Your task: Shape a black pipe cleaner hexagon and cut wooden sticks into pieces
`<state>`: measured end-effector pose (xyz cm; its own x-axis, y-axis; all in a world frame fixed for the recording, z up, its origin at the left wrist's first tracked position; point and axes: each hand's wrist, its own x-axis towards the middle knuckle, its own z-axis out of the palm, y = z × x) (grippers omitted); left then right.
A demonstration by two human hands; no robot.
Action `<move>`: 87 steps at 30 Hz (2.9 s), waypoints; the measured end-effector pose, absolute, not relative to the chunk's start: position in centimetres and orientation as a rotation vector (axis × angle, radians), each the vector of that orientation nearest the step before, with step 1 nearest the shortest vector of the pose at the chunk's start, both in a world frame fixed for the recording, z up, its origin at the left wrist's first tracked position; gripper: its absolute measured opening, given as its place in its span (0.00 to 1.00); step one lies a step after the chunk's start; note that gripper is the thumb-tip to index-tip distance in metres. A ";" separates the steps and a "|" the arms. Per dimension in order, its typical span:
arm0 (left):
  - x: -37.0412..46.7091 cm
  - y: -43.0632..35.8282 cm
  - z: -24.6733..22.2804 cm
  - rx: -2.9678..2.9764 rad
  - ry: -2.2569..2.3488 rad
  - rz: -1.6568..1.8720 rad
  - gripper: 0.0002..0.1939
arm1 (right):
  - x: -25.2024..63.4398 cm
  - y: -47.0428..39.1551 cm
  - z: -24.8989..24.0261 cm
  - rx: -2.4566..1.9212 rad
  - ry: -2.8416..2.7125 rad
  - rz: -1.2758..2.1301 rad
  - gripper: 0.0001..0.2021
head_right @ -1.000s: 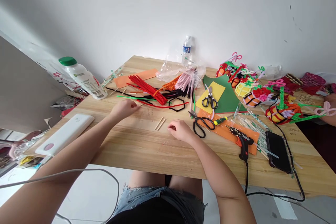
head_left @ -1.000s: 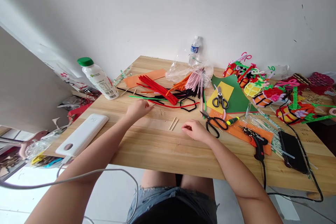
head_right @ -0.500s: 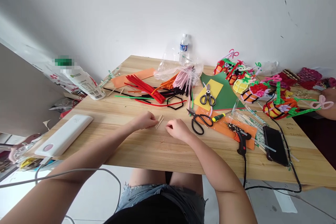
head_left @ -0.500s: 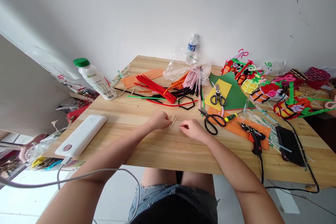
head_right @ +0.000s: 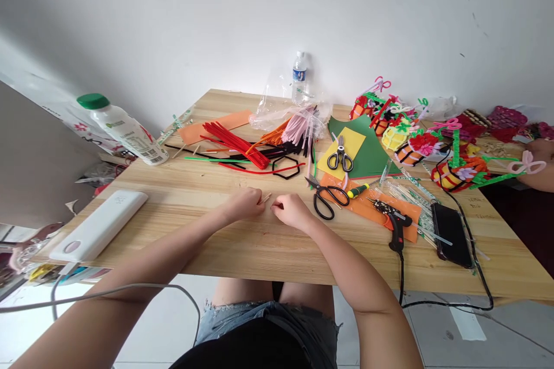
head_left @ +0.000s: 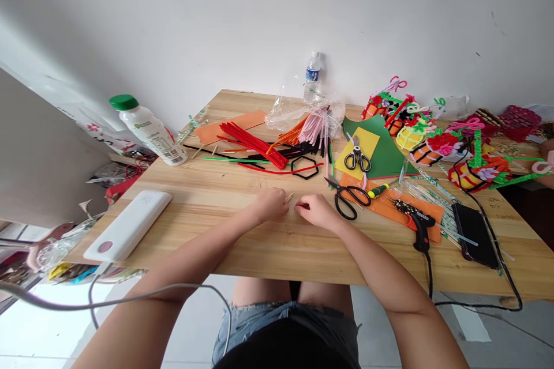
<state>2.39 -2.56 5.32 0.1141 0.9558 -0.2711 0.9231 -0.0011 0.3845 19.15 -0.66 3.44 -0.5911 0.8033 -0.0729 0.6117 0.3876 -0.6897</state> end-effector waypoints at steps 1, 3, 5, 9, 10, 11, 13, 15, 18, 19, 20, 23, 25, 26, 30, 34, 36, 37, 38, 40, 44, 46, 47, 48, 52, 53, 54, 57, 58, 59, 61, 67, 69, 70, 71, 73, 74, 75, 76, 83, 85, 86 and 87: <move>2.5 -2.8 5.1 1.930 1.812 0.121 0.06 | 19.1 -0.7 3.4 -1.283 -2.312 1.079 0.07; 2.5 -3.2 4.7 1.900 1.782 0.179 0.05 | 19.1 -0.6 3.2 -1.369 -2.143 1.275 0.06; 2.4 -3.4 4.5 1.859 1.742 0.221 0.05 | 19.2 -0.4 3.0 -1.424 -1.965 1.441 0.06; 1.9 -3.2 4.3 1.553 1.450 0.420 0.12 | 19.2 0.1 3.2 -1.287 -1.618 1.762 0.08; 1.8 -3.1 4.2 1.423 1.329 0.508 0.14 | 19.2 0.1 3.4 -1.207 -1.537 1.842 0.09; 1.8 -3.0 4.1 1.298 1.212 0.592 0.17 | 19.2 0.2 3.6 -1.129 -1.470 1.898 0.10; 1.7 -3.0 3.9 1.138 1.054 0.703 0.21 | 19.3 0.2 4.1 -1.022 -1.387 1.935 0.13; 1.8 -3.1 3.8 1.087 0.989 0.744 0.22 | 19.3 0.1 4.4 -0.989 -1.356 1.934 0.15; 2.0 -3.4 4.0 1.075 0.954 0.763 0.24 | 19.4 0.0 4.7 -0.995 -1.350 1.949 0.16; 2.1 -3.5 4.1 1.070 0.947 0.768 0.24 | 19.4 -0.1 4.7 -0.996 -1.352 1.956 0.16; 2.1 -3.6 4.3 1.063 0.939 0.772 0.25 | 19.4 -0.2 4.8 -0.993 -1.353 1.963 0.16; 2.1 -3.8 4.6 1.058 0.927 0.759 0.25 | 19.4 -0.4 4.9 -0.956 -1.379 1.984 0.16; 2.0 -3.8 4.8 1.041 0.932 0.743 0.24 | 19.3 -0.5 5.0 -0.944 -1.393 1.968 0.16; 1.9 -3.8 4.8 1.021 0.934 0.736 0.24 | 19.3 -0.6 5.1 -0.946 -1.395 1.951 0.16; 1.8 -4.0 4.9 0.911 0.921 0.700 0.22 | 19.3 -0.7 5.3 -0.952 -1.401 1.871 0.15; 1.8 -4.2 5.0 0.857 0.914 0.695 0.21 | 19.4 -0.6 5.5 -0.962 -1.413 1.863 0.16; 1.8 -4.2 5.0 0.858 0.915 0.696 0.21 | 19.4 -0.6 5.6 -0.964 -1.417 1.872 0.16; 1.8 -4.2 4.9 0.860 0.916 0.697 0.21 | 19.3 -0.6 5.6 -0.965 -1.415 1.871 0.16; 1.8 -4.1 4.9 0.862 0.918 0.699 0.21 | 19.3 -0.7 5.6 -0.967 -1.410 1.869 0.17; 1.9 -4.1 4.9 0.866 0.918 0.706 0.21 | 19.3 -0.7 5.6 -0.971 -1.398 1.862 0.16; 1.9 -4.1 5.0 0.869 0.909 0.707 0.20 | 19.3 -0.7 5.5 -0.969 -1.385 1.856 0.16; 1.9 -4.2 5.1 0.863 0.916 0.708 0.20 | 19.3 -0.7 5.4 -0.968 -1.385 1.861 0.15; 1.9 -4.2 5.1 0.858 0.922 0.709 0.20 | 19.3 -0.7 5.4 -0.970 -1.385 1.862 0.15; 1.9 -4.3 5.2 0.851 0.928 0.709 0.20 | 19.3 -0.8 5.5 -0.974 -1.382 1.863 0.15; 1.9 -4.2 5.2 0.822 0.930 0.704 0.18 | 19.2 -0.8 5.4 -0.988 -1.363 1.857 0.16; 1.9 -4.2 5.1 0.814 0.926 0.703 0.18 | 19.1 -0.9 5.4 -0.991 -1.358 1.855 0.16; 1.9 -4.2 5.1 0.807 0.921 0.704 0.17 | 19.0 -0.9 5.4 -0.993 -1.354 1.852 0.17; 1.8 -4.3 5.1 0.795 0.906 0.703 0.17 | 18.9 -1.0 5.4 -1.001 -1.343 1.849 0.17; 1.8 -4.3 5.1 0.798 0.906 0.697 0.17 | 18.9 -1.0 5.4 -1.005 -1.341 1.848 0.17; 1.8 -4.3 5.1 0.802 0.909 0.688 0.17 | 18.9 -1.0 5.4 -1.008 -1.340 1.846 0.17; 1.7 -4.3 5.2 0.808 0.916 0.665 0.17 | 18.9 -1.1 5.5 -1.014 -1.345 1.841 0.17; 1.6 -4.3 5.3 0.806 0.913 0.667 0.17 | 18.8 -1.1 5.6 -1.020 -1.352 1.824 0.17; 1.7 -4.4 5.3 0.806 0.899 0.680 0.17 | 18.8 -1.2 5.6 -1.015 -1.353 1.812 0.17; 1.7 -4.4 5.3 0.806 0.894 0.687 0.17 | 18.8 -1.2 5.6 -1.015 -1.353 1.806 0.17; 1.7 -4.4 5.3 0.804 0.891 0.695 0.17 | 18.7 -1.2 5.6 -1.015 -1.351 1.799 0.17; 1.8 -4.4 5.3 0.798 0.897 0.712 0.18 | 18.7 -1.2 5.6 -1.015 -1.345 1.788 0.17; 1.9 -4.4 5.3 0.796 0.905 0.718 0.18 | 18.7 -1.3 5.6 -1.014 -1.342 1.784 0.17; 1.9 -4.4 5.3 0.796 0.912 0.725 0.18 | 18.6 -1.3 5.5 -1.014 -1.341 1.780 0.17; 1.9 -4.4 5.3 0.798 0.917 0.731 0.18 | 18.6 -1.3 5.5 -1.015 -1.341 1.777 0.17; 2.1 -4.5 5.3 0.831 0.926 0.757 0.19 | 18.6 -1.3 5.2 -1.028 -1.356 1.744 0.17; 2.1 -4.5 5.4 0.878 0.941 0.767 0.20 | 18.6 -1.3 5.2 -1.029 -1.362 1.738 0.17; 2.2 -4.6 5.5 0.902 0.947 0.769 0.20 | 18.6 -1.2 5.2 -1.029 -1.364 1.736 0.17; 2.2 -4.6 5.5 0.919 0.951 0.771 0.20 | 18.6 -1.2 5.2 -1.029 -1.368 1.735 0.17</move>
